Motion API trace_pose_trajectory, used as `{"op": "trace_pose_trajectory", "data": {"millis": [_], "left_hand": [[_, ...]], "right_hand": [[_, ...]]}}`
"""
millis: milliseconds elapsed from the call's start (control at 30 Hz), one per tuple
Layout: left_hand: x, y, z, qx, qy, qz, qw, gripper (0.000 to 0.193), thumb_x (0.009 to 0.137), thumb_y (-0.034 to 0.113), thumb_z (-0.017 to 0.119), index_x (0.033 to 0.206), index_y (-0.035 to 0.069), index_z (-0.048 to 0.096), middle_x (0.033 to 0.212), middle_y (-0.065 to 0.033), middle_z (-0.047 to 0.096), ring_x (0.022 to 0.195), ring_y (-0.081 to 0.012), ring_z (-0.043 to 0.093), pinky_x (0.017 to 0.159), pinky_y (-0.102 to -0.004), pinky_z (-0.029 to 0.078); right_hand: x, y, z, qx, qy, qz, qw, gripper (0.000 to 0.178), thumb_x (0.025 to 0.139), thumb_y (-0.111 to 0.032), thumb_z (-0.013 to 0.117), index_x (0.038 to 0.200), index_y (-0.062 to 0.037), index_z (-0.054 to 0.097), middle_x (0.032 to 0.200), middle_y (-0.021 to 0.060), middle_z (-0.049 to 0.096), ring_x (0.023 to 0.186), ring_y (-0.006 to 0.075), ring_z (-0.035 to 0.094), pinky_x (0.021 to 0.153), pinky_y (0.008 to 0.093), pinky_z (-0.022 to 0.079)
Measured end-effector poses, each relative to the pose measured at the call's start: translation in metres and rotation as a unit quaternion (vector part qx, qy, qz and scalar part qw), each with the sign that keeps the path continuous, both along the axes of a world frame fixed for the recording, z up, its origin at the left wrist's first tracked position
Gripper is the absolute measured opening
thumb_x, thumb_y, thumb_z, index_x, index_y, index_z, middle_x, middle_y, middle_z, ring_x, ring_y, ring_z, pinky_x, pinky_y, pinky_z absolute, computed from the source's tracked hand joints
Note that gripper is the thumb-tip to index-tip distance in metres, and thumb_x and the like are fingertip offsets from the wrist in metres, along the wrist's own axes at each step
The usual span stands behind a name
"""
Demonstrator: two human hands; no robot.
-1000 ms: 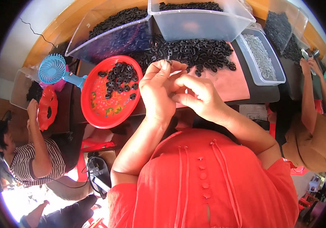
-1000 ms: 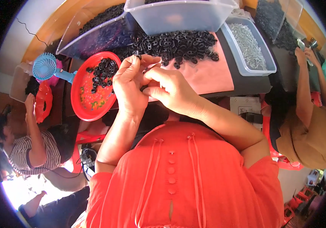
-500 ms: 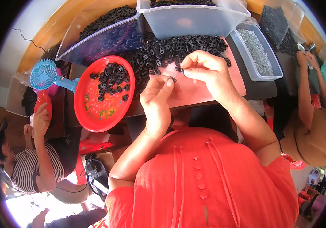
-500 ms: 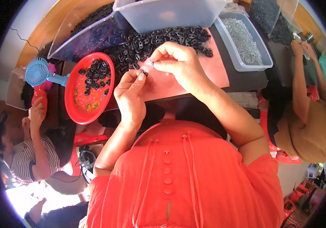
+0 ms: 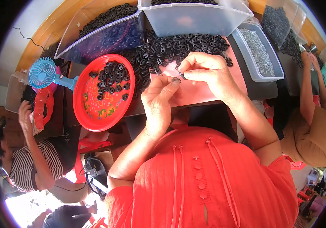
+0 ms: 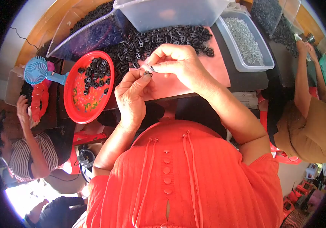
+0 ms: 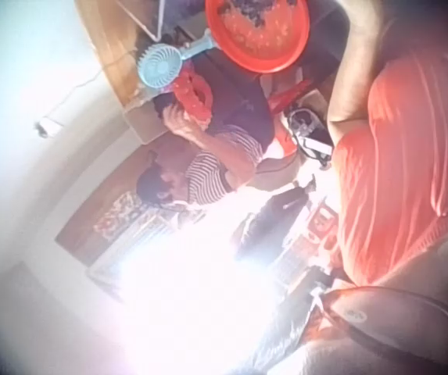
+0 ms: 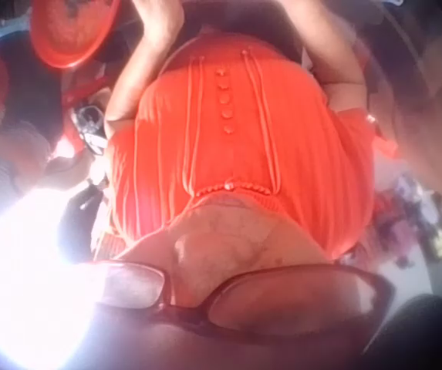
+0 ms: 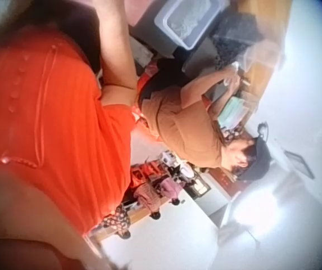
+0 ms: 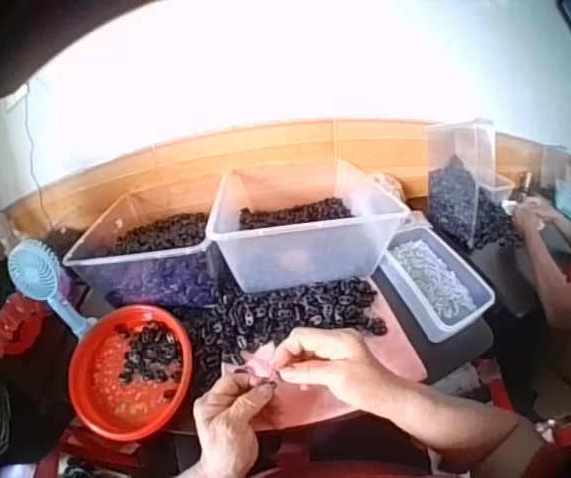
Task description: The person assembles plastic cord locks by picking up small internal pieces and plastic toggle housings by hand, fitting them together, and placing the assembled components onto the work surface.
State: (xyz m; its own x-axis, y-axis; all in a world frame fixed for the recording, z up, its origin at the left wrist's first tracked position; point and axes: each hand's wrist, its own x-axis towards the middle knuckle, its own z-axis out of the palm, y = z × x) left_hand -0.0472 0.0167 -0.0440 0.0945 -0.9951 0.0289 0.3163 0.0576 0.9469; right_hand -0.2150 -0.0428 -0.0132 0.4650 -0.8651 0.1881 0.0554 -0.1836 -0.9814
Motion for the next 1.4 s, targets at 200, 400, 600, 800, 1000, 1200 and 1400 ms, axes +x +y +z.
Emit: {"op": "trace_pose_trajectory", "data": {"millis": [200, 400, 600, 800, 1000, 1200, 1400], "left_hand": [[-0.0007, -0.0005, 0.0019, 0.014, 0.014, -0.01, 1.0, 0.009, 0.089, 0.01, 0.063, 0.089, 0.001, 0.061, 0.072, -0.0042, 0.062, 0.058, -0.0117, 0.058, 0.052, -0.0236, 0.048], [0.001, -0.0007, 0.0056, 0.033, 0.014, -0.028, 0.999, 0.009, 0.089, 0.009, 0.062, 0.089, 0.0, 0.06, 0.072, -0.0056, 0.062, 0.056, -0.0127, 0.058, 0.049, -0.0244, 0.047], [0.0008, -0.0006, 0.0078, 0.035, 0.031, -0.028, 0.998, 0.012, 0.089, 0.01, 0.062, 0.088, -0.002, 0.06, 0.067, -0.0069, 0.061, 0.053, -0.0115, 0.054, 0.05, -0.0237, 0.044], [-0.0008, 0.0005, 0.01, 0.029, 0.015, -0.023, 0.999, 0.011, 0.089, 0.009, 0.062, 0.088, -0.002, 0.06, 0.067, -0.0067, 0.061, 0.052, -0.0115, 0.054, 0.051, -0.0239, 0.044], [-0.0019, 0.0009, 0.0089, 0.036, 0.012, -0.028, 0.999, 0.012, 0.089, 0.009, 0.062, 0.089, -0.003, 0.06, 0.067, -0.0069, 0.061, 0.052, -0.0115, 0.054, 0.049, -0.0235, 0.044], [-0.0002, 0.0011, 0.0039, 0.033, 0.026, -0.029, 0.999, 0.012, 0.089, 0.008, 0.061, 0.089, -0.004, 0.06, 0.067, -0.0079, 0.061, 0.053, -0.0117, 0.055, 0.048, -0.0233, 0.045], [-0.0026, 0.0009, 0.004, 0.026, 0.049, -0.027, 0.998, 0.009, 0.089, 0.006, 0.061, 0.088, -0.003, 0.06, 0.067, -0.0077, 0.062, 0.054, -0.0117, 0.056, 0.05, -0.0235, 0.046]], "right_hand": [[-0.0004, -0.0008, 0.0012, 0.02, -0.008, 0.002, 1.0, 0.01, 0.084, 0.003, 0.062, 0.093, 0.0008, 0.065, 0.091, 0.0018, 0.063, 0.088, 0.0094, 0.06, 0.08, 0.0225, 0.048], [0.0007, -0.001, -0.0015, 0.022, -0.01, 0.007, 1.0, 0.009, 0.084, 0.002, 0.062, 0.092, 0.0006, 0.066, 0.09, 0.0017, 0.063, 0.087, 0.0092, 0.06, 0.078, 0.0221, 0.048], [0.0003, 0.0016, 0.001, 0.026, -0.015, -0.02, 0.999, 0.01, 0.083, 0.002, 0.063, 0.093, 0.0004, 0.066, 0.089, 0.0021, 0.064, 0.084, 0.0097, 0.06, 0.072, 0.0234, 0.049], [-0.0004, 0.0006, 0.0005, 0.024, -0.022, -0.017, 0.999, 0.01, 0.084, 0.001, 0.063, 0.094, 0.0007, 0.066, 0.089, 0.0027, 0.064, 0.082, 0.0102, 0.061, 0.069, 0.0229, 0.049], [-0.001, -0.0008, -0.0012, 0.109, -0.044, 0.002, 0.993, 0.01, 0.083, 0.002, 0.063, 0.093, 0.0008, 0.066, 0.087, 0.0034, 0.065, 0.078, 0.0103, 0.06, 0.067, 0.0231, 0.049], [0.0039, 0.0048, -0.0065, 0.01, -0.006, 0.0, 1.0, 0.008, 0.084, 0.001, 0.063, 0.091, 0.0004, 0.066, 0.087, 0.0037, 0.064, 0.078, 0.0097, 0.059, 0.067, 0.0228, 0.049], [0.0064, 0.006, -0.0059, 0.084, -0.047, -0.036, 0.995, 0.008, 0.086, -0.009, 0.067, 0.086, -0.0016, 0.066, 0.081, 0.0011, 0.063, 0.068, 0.0063, 0.056, 0.06, 0.0213, 0.045]]}}
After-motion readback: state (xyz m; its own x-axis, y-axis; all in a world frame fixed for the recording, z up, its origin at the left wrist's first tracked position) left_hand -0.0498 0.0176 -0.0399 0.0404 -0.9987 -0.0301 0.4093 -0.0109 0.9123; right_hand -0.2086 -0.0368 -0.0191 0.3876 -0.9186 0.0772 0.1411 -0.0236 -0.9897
